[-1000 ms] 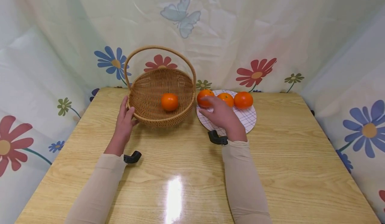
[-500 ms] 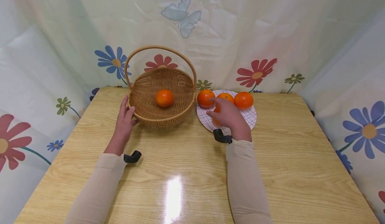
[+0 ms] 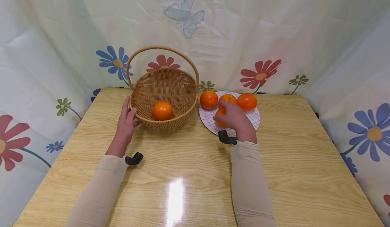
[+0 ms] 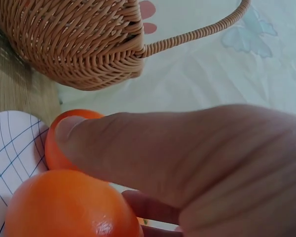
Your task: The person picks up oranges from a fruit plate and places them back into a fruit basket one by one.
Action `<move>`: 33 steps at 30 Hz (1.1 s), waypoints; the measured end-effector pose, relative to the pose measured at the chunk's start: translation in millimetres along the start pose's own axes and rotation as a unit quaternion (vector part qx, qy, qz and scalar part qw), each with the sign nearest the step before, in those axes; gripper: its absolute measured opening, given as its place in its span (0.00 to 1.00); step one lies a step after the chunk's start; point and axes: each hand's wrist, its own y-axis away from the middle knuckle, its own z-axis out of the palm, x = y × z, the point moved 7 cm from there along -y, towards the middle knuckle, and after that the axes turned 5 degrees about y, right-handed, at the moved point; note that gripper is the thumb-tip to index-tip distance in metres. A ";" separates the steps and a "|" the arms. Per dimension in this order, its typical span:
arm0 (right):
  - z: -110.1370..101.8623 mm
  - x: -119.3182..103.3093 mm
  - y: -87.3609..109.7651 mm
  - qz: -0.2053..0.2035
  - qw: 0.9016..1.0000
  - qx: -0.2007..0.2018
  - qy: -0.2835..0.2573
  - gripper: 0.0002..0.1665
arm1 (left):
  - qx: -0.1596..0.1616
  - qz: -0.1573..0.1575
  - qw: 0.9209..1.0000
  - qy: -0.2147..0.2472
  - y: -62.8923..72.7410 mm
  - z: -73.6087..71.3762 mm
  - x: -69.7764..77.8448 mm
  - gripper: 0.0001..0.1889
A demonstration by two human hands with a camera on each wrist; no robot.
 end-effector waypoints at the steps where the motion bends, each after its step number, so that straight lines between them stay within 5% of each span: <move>1: 0.4 0.9 -0.1 0.004 1.000 -0.001 0.000 0.34 | 0.000 0.000 1.000 0.000 -0.3 -0.2 -0.4 0.33; 33: 12.5 3.4 -3.5 0.006 1.000 -0.022 0.013 0.34 | -0.001 0.003 1.000 -0.002 -1.4 -1.1 -2.3 0.33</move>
